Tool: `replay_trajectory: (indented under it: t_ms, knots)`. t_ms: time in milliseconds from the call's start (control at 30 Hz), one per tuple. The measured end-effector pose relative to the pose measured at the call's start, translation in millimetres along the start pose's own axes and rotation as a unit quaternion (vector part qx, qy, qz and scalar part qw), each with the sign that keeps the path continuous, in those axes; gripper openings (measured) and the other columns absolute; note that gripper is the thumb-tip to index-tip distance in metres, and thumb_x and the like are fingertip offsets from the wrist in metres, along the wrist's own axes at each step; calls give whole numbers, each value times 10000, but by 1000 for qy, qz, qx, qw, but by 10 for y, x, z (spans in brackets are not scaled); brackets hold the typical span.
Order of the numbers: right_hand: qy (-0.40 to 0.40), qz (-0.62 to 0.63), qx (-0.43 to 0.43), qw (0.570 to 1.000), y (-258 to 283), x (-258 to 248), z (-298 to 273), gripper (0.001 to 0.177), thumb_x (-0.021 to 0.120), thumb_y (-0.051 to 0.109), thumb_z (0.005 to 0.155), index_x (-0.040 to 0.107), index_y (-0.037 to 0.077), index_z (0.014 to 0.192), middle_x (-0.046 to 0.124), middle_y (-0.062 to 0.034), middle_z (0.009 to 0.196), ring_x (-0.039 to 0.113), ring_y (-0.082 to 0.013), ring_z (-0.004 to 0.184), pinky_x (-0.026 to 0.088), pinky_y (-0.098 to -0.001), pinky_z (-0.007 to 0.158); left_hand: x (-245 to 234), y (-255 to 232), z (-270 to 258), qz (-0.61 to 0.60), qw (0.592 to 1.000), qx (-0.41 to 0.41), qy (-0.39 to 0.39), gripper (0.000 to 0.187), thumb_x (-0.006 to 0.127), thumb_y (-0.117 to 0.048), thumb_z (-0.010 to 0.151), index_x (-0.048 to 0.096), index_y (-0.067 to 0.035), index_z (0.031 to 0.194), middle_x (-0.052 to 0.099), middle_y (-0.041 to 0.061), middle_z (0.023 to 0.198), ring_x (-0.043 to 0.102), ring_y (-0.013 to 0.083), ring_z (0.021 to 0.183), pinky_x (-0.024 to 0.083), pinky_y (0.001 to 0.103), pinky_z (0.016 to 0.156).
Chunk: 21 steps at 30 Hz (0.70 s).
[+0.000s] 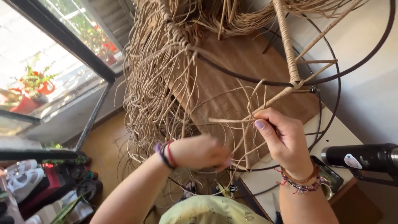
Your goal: Weaving natural fiber strips onto a circular metal frame to create a decorative object.
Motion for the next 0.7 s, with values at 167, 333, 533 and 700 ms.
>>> replay_trajectory:
  t_ms: [167, 333, 533, 700]
  knots:
    - [-6, 30, -3, 1000, 29, 58, 22, 216, 570, 133, 1007, 746, 72, 898, 456, -18, 470, 441, -58, 549, 470, -249, 513, -411, -583, 62, -129, 990, -44, -48, 305, 486, -316, 1065, 691, -98, 1124, 748, 78, 859, 734, 266, 833, 601, 440, 765]
    - [-2, 46, 0, 999, 39, 23, -29, 225, 561, 113, 1010, 738, 61, 881, 384, -14, 501, 397, -51, 595, 448, -237, 516, -344, -400, 36, -170, 969, -13, -178, 368, 450, -341, 1100, 697, -121, 937, 698, 4, 689, 690, 162, 667, 578, 330, 674]
    - [-11, 63, 2, 998, 44, 79, -13, 206, 582, 100, 998, 732, 47, 867, 346, 17, 522, 402, -37, 606, 432, -229, 503, -353, -670, -39, -40, 999, -9, 0, 303, 453, -236, 1072, 663, -94, 907, 685, 18, 677, 697, 228, 650, 589, 375, 696]
    - [-13, 71, 16, 997, 62, 55, -28, 244, 575, 137, 995, 717, 68, 808, 324, 16, 466, 343, -43, 537, 385, -203, 474, -441, -522, 126, -174, 972, -77, -135, 447, 421, -295, 1091, 682, -33, 838, 698, 91, 671, 686, 241, 653, 564, 389, 699]
Point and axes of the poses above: each hand's wrist, its own z-axis towards the middle knuckle, its own x-axis out of the palm, y = z × x, the point moved 4 cm from there along z, towards the middle knuckle
